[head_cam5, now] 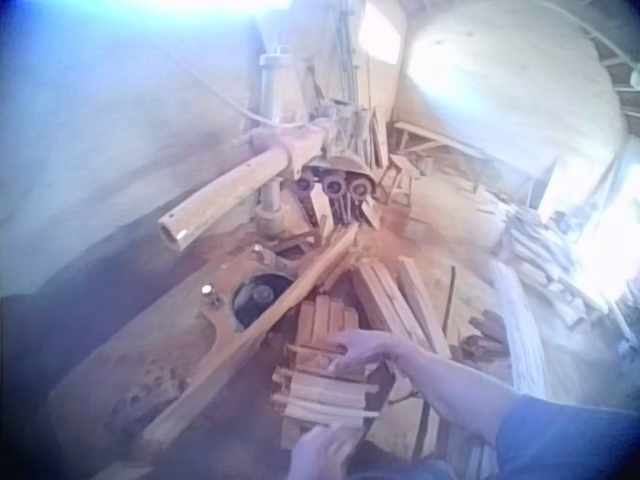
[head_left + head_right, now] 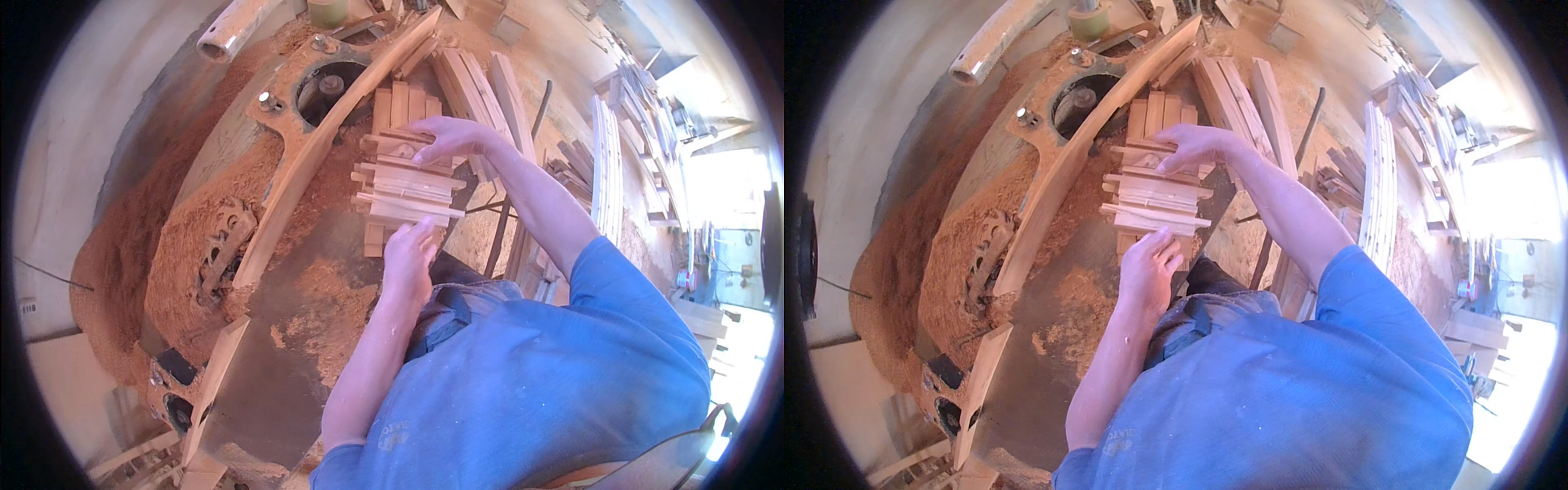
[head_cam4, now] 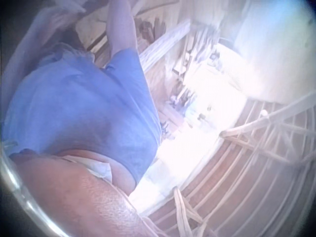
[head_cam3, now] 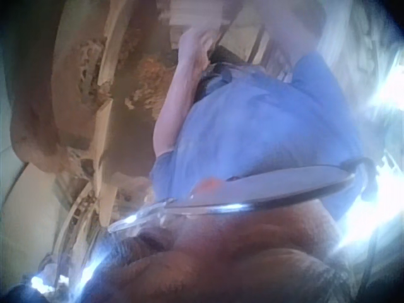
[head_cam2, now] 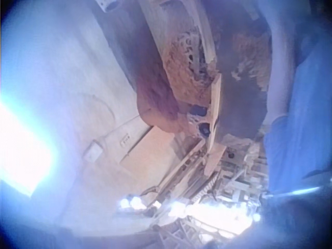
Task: The person uses a router table to shape small wood blocks, gathers the blocks into a stack, and then picks up and arranges longer wood planks on the floor.
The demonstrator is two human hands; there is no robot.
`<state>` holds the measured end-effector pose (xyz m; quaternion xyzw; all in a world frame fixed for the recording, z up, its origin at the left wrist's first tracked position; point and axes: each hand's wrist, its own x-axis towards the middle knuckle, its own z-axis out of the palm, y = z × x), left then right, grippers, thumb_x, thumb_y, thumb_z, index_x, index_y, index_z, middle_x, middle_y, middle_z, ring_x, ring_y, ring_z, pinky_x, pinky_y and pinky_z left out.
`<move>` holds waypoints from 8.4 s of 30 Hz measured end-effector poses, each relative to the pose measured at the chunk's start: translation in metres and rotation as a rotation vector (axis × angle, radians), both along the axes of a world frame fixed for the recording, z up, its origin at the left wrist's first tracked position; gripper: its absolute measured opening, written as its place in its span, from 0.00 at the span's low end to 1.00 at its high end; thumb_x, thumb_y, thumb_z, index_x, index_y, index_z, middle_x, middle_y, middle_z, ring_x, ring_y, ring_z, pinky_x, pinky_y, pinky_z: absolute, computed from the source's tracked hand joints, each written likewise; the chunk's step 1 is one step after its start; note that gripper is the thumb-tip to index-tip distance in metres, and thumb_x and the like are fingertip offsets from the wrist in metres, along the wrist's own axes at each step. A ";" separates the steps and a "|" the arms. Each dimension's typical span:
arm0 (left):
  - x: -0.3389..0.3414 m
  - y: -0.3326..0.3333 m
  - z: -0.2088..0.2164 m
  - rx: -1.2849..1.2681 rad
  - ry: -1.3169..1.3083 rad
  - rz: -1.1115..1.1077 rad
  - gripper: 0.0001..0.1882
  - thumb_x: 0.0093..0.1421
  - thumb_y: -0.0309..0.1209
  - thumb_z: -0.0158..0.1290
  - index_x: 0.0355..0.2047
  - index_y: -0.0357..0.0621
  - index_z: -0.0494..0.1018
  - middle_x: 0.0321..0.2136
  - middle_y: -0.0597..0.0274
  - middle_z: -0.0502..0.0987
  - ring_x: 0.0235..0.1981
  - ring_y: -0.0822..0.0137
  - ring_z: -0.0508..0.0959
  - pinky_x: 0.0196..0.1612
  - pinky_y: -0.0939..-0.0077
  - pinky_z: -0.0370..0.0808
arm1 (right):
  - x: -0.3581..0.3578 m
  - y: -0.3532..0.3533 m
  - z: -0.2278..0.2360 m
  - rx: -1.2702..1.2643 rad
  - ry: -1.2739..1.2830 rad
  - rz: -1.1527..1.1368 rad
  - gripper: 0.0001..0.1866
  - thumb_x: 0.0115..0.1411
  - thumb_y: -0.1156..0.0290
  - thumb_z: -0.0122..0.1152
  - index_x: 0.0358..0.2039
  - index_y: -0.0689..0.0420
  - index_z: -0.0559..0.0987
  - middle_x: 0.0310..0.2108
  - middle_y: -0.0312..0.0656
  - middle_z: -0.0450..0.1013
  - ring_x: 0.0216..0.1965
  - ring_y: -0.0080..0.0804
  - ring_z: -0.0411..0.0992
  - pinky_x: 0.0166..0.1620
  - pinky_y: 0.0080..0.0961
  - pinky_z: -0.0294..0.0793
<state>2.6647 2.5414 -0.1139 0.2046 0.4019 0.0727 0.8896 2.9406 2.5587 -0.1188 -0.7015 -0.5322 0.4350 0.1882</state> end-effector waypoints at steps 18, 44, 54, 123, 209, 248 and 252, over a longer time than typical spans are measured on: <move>0.037 -0.009 -0.022 0.095 0.121 0.478 0.23 0.67 0.32 0.49 0.59 0.34 0.67 0.53 0.53 0.76 0.55 0.56 0.77 0.59 0.58 0.74 | -0.019 -0.036 -0.036 -0.043 0.660 -0.184 0.35 0.57 0.56 0.67 0.61 0.62 0.72 0.51 0.43 0.78 0.52 0.29 0.73 0.58 0.28 0.70; 0.098 -0.018 -0.029 0.582 0.000 -0.007 0.37 0.67 0.48 0.48 0.68 0.37 0.58 0.62 0.48 0.68 0.61 0.51 0.71 0.62 0.51 0.71 | -0.040 -0.039 -0.110 0.003 0.476 -0.379 0.39 0.42 0.48 0.75 0.48 0.63 0.78 0.43 0.55 0.79 0.49 0.49 0.76 0.53 0.40 0.72; 0.059 -0.017 -0.025 0.555 -0.071 0.012 0.36 0.68 0.48 0.48 0.68 0.37 0.58 0.62 0.48 0.68 0.61 0.51 0.71 0.63 0.52 0.70 | -0.054 -0.049 -0.070 -0.017 0.435 -0.399 0.36 0.42 0.47 0.76 0.45 0.63 0.81 0.42 0.52 0.80 0.46 0.45 0.76 0.50 0.38 0.73; -0.253 -0.295 -0.020 0.689 0.651 1.567 0.26 0.58 0.44 0.64 0.51 0.43 0.78 0.49 0.51 0.73 0.55 0.55 0.68 0.62 0.61 0.64 | -0.404 -0.162 0.046 -0.068 0.882 0.672 0.39 0.49 0.63 0.65 0.61 0.66 0.71 0.53 0.46 0.74 0.53 0.36 0.73 0.59 0.30 0.70; -1.578 -0.969 -0.026 0.003 0.673 2.151 0.23 0.60 0.39 0.63 0.49 0.34 0.77 0.38 0.54 0.83 0.36 0.63 0.84 0.38 0.68 0.83 | -1.847 -0.789 -0.034 -0.840 0.709 0.964 0.15 0.62 0.70 0.60 0.48 0.63 0.78 0.38 0.39 0.78 0.36 0.28 0.77 0.42 0.25 0.78; -1.964 -1.318 -0.068 -0.078 0.692 2.188 0.25 0.61 0.40 0.63 0.52 0.36 0.74 0.40 0.55 0.82 0.37 0.65 0.84 0.42 0.68 0.82 | -2.251 -1.130 -0.077 -0.945 0.606 1.090 0.21 0.62 0.66 0.61 0.52 0.64 0.77 0.43 0.42 0.78 0.40 0.30 0.77 0.44 0.25 0.76; -2.034 -1.301 -0.072 -0.108 0.791 2.105 0.26 0.61 0.41 0.63 0.52 0.36 0.74 0.40 0.55 0.82 0.37 0.65 0.84 0.41 0.68 0.82 | -2.316 -1.109 -0.067 -0.994 0.684 1.068 0.21 0.62 0.66 0.61 0.53 0.64 0.77 0.43 0.42 0.78 0.41 0.30 0.77 0.46 0.26 0.76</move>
